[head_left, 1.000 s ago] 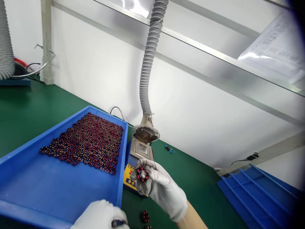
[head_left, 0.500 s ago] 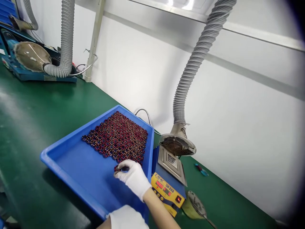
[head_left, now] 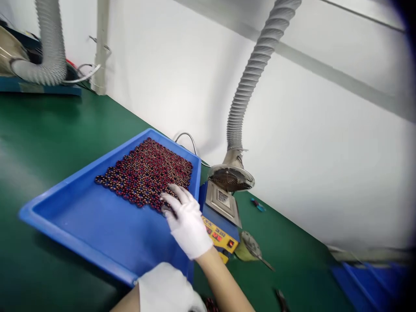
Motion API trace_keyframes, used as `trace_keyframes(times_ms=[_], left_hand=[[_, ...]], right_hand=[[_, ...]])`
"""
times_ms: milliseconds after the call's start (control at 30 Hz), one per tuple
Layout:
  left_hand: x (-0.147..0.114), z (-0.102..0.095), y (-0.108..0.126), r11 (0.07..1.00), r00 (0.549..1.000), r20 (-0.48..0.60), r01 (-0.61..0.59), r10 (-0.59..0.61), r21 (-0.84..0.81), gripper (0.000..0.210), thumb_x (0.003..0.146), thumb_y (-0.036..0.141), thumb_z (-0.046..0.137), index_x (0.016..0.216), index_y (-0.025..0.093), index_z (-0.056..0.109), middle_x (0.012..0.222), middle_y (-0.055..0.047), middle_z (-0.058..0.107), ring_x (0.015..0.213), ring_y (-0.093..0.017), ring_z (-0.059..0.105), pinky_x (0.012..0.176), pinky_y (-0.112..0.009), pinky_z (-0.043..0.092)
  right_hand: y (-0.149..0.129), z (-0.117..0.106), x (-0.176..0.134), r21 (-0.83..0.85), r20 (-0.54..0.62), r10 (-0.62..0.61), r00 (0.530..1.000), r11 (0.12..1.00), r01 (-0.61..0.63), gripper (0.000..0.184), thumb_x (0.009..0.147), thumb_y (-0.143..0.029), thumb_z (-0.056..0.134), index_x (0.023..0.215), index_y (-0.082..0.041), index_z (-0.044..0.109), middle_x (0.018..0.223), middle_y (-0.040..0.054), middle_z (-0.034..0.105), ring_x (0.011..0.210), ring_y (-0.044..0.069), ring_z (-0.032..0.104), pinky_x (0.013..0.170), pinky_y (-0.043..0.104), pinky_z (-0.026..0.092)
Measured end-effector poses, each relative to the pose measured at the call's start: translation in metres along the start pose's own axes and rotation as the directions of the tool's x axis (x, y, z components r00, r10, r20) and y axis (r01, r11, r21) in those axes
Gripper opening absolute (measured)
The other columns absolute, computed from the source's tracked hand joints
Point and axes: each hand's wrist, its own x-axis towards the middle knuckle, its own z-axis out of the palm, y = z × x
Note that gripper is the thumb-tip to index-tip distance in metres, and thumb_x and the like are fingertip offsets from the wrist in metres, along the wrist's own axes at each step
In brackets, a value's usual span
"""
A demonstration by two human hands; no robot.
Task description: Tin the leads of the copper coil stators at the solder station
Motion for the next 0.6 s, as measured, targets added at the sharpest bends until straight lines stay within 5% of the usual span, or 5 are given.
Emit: trace_keyframes(times_ms=[133, 233, 333, 467, 600], left_hand=[[-0.003, -0.007, 0.011, 1.000, 0.999, -0.052, -0.002, 0.002, -0.005, 0.010, 0.074, 0.034, 0.065, 0.078, 0.026, 0.070, 0.065, 0.000, 0.071, 0.053, -0.016, 0.061, 0.041, -0.025, 0.026], [-0.008, -0.006, 0.011, 0.999, 0.996, -0.087, 0.017, -0.020, -0.044, 0.008, 0.072, 0.028, 0.063, 0.066, 0.026, 0.067, 0.053, 0.004, 0.065, 0.042, -0.012, 0.051, 0.039, -0.025, 0.019], [-0.008, 0.001, 0.005, 0.994, 0.997, -0.072, 0.026, -0.033, -0.103, 0.010, 0.073, 0.026, 0.057, 0.067, 0.027, 0.065, 0.050, 0.007, 0.059, 0.039, -0.010, 0.041, 0.040, -0.024, 0.019], [-0.004, 0.004, 0.005, 0.996, 0.997, -0.062, 0.042, -0.048, -0.082, 0.013, 0.075, 0.027, 0.053, 0.069, 0.025, 0.065, 0.050, 0.006, 0.054, 0.041, -0.010, 0.037, 0.043, -0.024, 0.019], [-0.006, -0.003, 0.014, 0.991, 0.994, -0.038, 0.102, -0.105, -0.092, 0.016, 0.071, 0.022, 0.051, 0.067, 0.026, 0.066, 0.046, 0.008, 0.049, 0.040, -0.009, 0.037, 0.041, -0.021, 0.022]], right_hand=[[0.029, -0.037, -0.077, 0.240, -0.085, 0.331, 0.940, 0.922, -0.303, 0.020, 0.083, -0.025, 0.050, 0.099, -0.023, 0.062, 0.107, 0.0079, 0.064, 0.100, 0.021, 0.059, 0.090, 0.037, 0.045], [0.046, -0.040, -0.141, 0.114, 0.044, 0.554, 0.832, 0.824, -0.555, 0.015, 0.079, -0.028, 0.054, 0.085, -0.024, 0.067, 0.103, 0.0089, 0.065, 0.097, 0.026, 0.060, 0.088, 0.043, 0.045], [0.055, -0.030, -0.182, 0.026, 0.067, 0.672, 0.737, 0.738, -0.675, 0.014, 0.075, -0.028, 0.055, 0.075, -0.025, 0.069, 0.105, 0.0102, 0.065, 0.096, 0.031, 0.060, 0.086, 0.048, 0.043], [0.068, -0.009, -0.192, 0.199, 0.012, 0.752, 0.659, 0.644, -0.739, 0.004, 0.065, -0.023, 0.059, 0.064, -0.024, 0.064, 0.073, 0.0063, 0.066, 0.072, 0.027, 0.060, 0.071, 0.042, 0.046], [0.085, -0.007, -0.180, 0.401, -0.010, 0.768, 0.640, 0.589, -0.701, 0.011, 0.056, -0.018, 0.061, 0.052, -0.022, 0.052, 0.052, -0.0009, 0.056, 0.052, 0.018, 0.052, 0.055, 0.032, 0.044]])
